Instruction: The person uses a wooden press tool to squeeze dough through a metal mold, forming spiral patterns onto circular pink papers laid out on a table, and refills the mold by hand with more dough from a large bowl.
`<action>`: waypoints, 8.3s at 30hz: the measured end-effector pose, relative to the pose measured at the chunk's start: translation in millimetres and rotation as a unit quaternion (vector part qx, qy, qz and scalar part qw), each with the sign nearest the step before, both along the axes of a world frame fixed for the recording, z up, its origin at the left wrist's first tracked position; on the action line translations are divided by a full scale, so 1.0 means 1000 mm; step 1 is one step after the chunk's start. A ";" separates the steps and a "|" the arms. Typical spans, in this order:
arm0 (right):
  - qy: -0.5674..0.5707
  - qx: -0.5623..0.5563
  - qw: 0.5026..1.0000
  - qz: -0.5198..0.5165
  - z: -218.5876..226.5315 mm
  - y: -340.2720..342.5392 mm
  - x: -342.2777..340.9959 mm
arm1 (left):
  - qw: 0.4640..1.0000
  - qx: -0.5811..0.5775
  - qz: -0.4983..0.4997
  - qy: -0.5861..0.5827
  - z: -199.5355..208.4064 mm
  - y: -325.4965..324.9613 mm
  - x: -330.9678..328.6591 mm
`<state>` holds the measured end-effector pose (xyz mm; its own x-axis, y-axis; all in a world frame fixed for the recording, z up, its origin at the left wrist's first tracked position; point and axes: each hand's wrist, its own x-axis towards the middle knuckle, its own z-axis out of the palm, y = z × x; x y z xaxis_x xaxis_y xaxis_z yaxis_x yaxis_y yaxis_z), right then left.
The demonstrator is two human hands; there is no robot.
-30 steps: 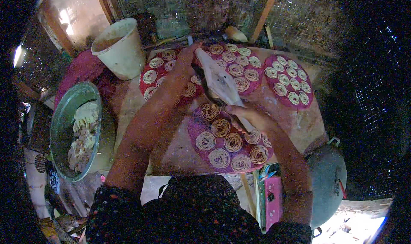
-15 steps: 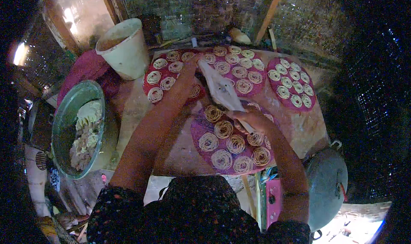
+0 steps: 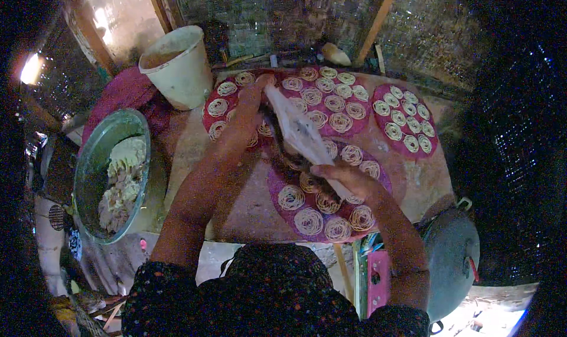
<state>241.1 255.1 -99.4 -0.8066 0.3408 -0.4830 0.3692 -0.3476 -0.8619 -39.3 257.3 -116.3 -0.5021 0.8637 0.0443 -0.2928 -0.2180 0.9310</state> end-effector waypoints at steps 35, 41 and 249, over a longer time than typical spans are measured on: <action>-0.088 0.185 0.979 0.016 -0.009 -0.017 0.000 | 0.987 0.075 0.108 -0.091 -0.038 -0.034 0.011; -0.040 0.242 0.969 0.036 -0.044 -0.013 -0.021 | 0.967 0.038 0.066 -0.241 -0.054 -0.026 -0.016; -0.219 0.117 0.968 0.026 -0.020 -0.068 0.025 | 0.855 0.236 -0.093 -0.452 -0.095 -0.067 0.041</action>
